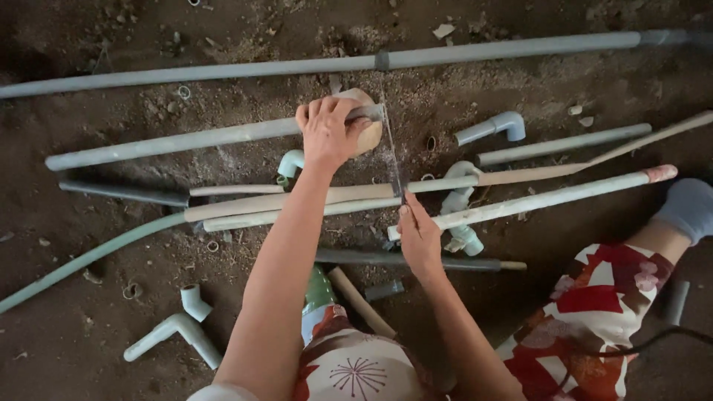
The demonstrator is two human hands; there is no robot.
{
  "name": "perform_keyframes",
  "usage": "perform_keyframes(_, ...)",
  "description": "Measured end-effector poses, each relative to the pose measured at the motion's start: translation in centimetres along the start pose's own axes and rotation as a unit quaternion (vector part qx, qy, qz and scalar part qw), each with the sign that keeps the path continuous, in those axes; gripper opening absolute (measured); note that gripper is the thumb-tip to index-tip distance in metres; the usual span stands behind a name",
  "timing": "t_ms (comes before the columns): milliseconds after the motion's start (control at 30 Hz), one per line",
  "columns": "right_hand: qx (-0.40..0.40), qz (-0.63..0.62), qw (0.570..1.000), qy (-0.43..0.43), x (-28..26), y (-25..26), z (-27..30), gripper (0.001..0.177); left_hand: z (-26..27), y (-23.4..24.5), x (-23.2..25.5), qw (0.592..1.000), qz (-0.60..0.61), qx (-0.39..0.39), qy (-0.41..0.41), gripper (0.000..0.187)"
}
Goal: A person sitting on the floor uses a handheld hacksaw blade to cut a PVC pipe among a pile of plumbing supplies.
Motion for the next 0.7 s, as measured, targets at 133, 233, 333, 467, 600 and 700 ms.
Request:
perform_keyframes(133,0.002,-0.018,1.0,0.02,0.3,-0.4,-0.3,0.046,-0.1,0.3,0.3,1.0,-0.005,-0.011,0.016,0.027)
perform_keyframes(233,-0.009,-0.007,1.0,0.021,0.0,-0.5,-0.1,0.047,-0.1,0.6,0.7,0.998,0.005,-0.038,0.045,0.031)
perform_keyframes(333,-0.009,0.005,0.999,0.036,0.0,-0.6,-0.1,0.044,-0.3,1.0,1.1,0.997,0.016,-0.044,0.061,0.033)
perform_keyframes(467,-0.008,-0.007,0.999,0.044,-0.2,-0.6,0.0,0.044,-0.3,1.7,1.9,0.998,0.034,-0.034,0.046,0.028)
perform_keyframes(600,-0.012,0.016,1.0,0.017,-1.3,-0.4,0.1,0.044,-0.4,2.4,2.9,0.998,0.035,-0.03,0.038,0.031)
perform_keyframes(700,-0.011,0.023,1.0,-0.002,-2.9,-0.2,-1.1,0.043,-0.3,2.6,3.1,0.996,0.044,-0.043,0.058,0.032)
Point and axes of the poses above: each hand's wrist, its own z-axis away from the middle knuckle, its own y-axis out of the back of the hand, x = y × z, the point moved 8 cm from there along -z, towards the middle knuckle, and after that the axes turned 15 degrees about z, right-handed, at the moved point
